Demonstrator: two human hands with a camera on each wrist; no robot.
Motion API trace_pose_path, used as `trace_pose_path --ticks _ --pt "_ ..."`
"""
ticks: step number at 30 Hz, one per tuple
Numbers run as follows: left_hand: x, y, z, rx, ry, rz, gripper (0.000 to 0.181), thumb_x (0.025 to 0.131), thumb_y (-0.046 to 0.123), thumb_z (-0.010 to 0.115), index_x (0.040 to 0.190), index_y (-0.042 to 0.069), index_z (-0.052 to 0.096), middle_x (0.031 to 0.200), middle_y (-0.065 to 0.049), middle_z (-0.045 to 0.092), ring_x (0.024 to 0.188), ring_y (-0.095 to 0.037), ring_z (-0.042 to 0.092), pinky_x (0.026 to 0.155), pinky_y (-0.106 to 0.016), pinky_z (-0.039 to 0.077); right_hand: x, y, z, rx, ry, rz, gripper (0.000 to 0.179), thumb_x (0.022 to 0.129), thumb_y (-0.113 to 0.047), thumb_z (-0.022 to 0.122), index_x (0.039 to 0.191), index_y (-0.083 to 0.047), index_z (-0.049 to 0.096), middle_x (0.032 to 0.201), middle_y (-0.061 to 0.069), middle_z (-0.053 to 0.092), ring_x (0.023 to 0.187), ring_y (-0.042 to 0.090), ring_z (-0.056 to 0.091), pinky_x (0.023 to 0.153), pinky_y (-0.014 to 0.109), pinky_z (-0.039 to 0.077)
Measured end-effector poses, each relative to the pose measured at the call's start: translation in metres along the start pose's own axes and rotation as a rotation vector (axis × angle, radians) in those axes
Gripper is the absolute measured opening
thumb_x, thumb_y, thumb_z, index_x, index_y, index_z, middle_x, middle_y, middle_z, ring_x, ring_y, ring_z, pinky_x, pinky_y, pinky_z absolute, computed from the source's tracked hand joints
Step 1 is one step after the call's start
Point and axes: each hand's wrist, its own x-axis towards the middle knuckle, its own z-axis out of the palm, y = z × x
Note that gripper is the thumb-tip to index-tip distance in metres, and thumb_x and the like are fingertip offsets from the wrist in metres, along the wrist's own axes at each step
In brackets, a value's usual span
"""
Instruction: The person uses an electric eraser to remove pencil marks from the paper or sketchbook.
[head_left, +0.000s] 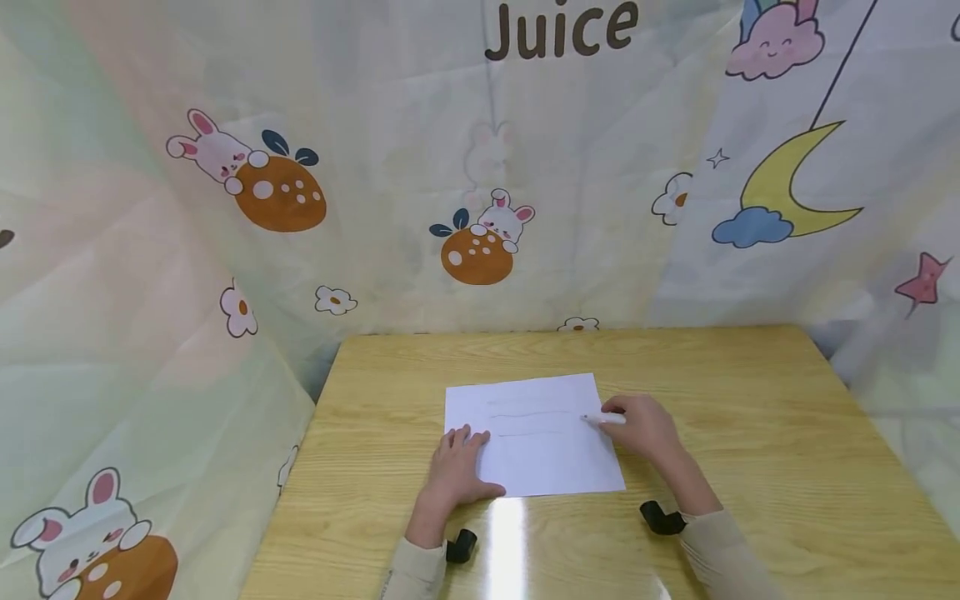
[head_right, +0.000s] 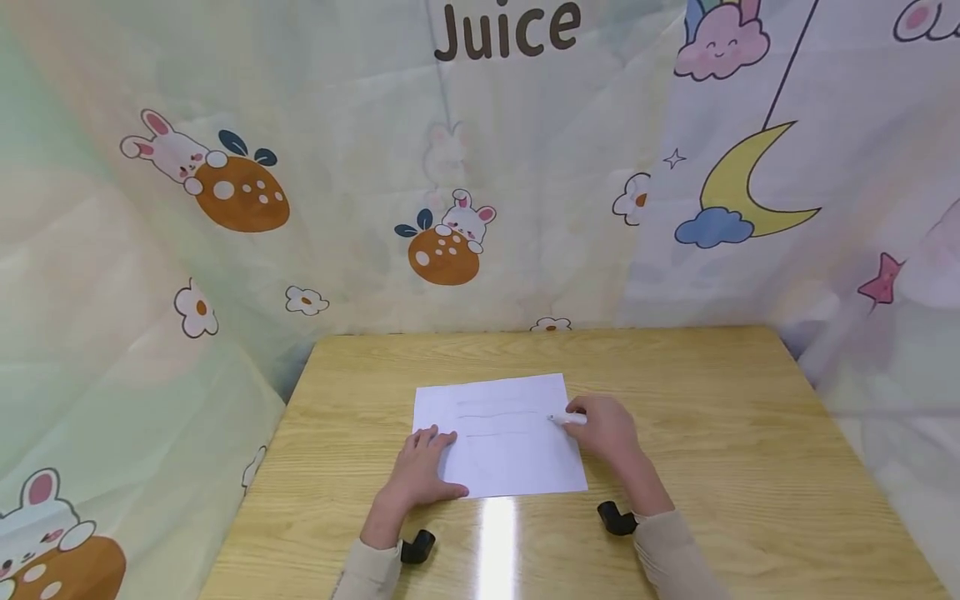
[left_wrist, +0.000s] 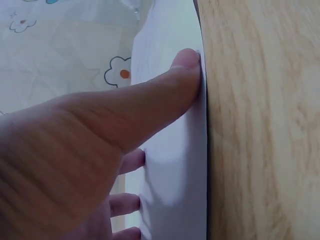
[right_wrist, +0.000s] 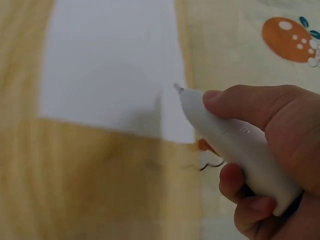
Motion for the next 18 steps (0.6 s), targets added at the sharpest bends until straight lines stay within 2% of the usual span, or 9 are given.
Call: trace_pose_path --ticks 3,8,12,15,18 --pt "0.002 0.0 -0.001 0.01 -0.005 -0.014 0.095 0.065 0.058 0.083 0.142 0.013 0.05 0.148 -0.023 0.035 0.134 -0.047 0.027 0.103 -0.061 0.032 -0.002 0.009 0.006 -0.009 0.023 -0.02 0.022 0.08 -0.02 0.078 0.1 -0.011 0.075 0.097 0.006 0.071 0.073 0.019 0.059 0.058 0.035 0.047" --pt "0.009 -0.001 -0.01 0.046 0.017 0.003 0.095 0.066 0.059 0.082 0.142 0.014 0.049 0.148 -0.023 0.035 0.134 -0.047 0.028 0.103 -0.06 0.032 0.004 0.019 0.012 -0.009 0.093 -0.071 0.033 0.083 -0.021 0.076 0.111 -0.003 0.071 0.105 0.014 0.069 0.083 0.028 0.063 0.066 0.044 0.051" --pt "0.002 -0.004 0.0 0.055 0.001 0.02 0.095 0.067 0.062 0.079 0.143 0.014 0.049 0.149 -0.023 0.035 0.135 -0.047 0.029 0.105 -0.058 0.031 -0.002 0.025 0.018 0.0 0.077 -0.078 0.03 0.083 -0.022 0.077 0.105 -0.002 0.074 0.101 0.014 0.069 0.091 0.033 0.064 0.073 0.05 0.051" --pt "-0.003 -0.005 0.008 0.042 -0.008 0.012 0.095 0.067 0.063 0.078 0.144 0.015 0.048 0.15 -0.021 0.034 0.136 -0.046 0.028 0.106 -0.058 0.03 -0.005 0.029 0.02 0.01 0.061 -0.075 0.026 0.082 -0.021 0.078 0.102 -0.005 0.075 0.098 0.011 0.07 0.087 0.029 0.064 0.07 0.048 0.052" --pt "-0.003 -0.003 0.005 0.023 -0.004 -0.002 0.095 0.068 0.062 0.079 0.144 0.016 0.047 0.151 -0.02 0.032 0.137 -0.045 0.026 0.105 -0.06 0.029 0.0 0.029 0.018 0.022 0.049 -0.071 0.025 0.081 -0.02 0.078 0.103 -0.008 0.074 0.099 0.008 0.07 0.084 0.024 0.063 0.069 0.045 0.051"
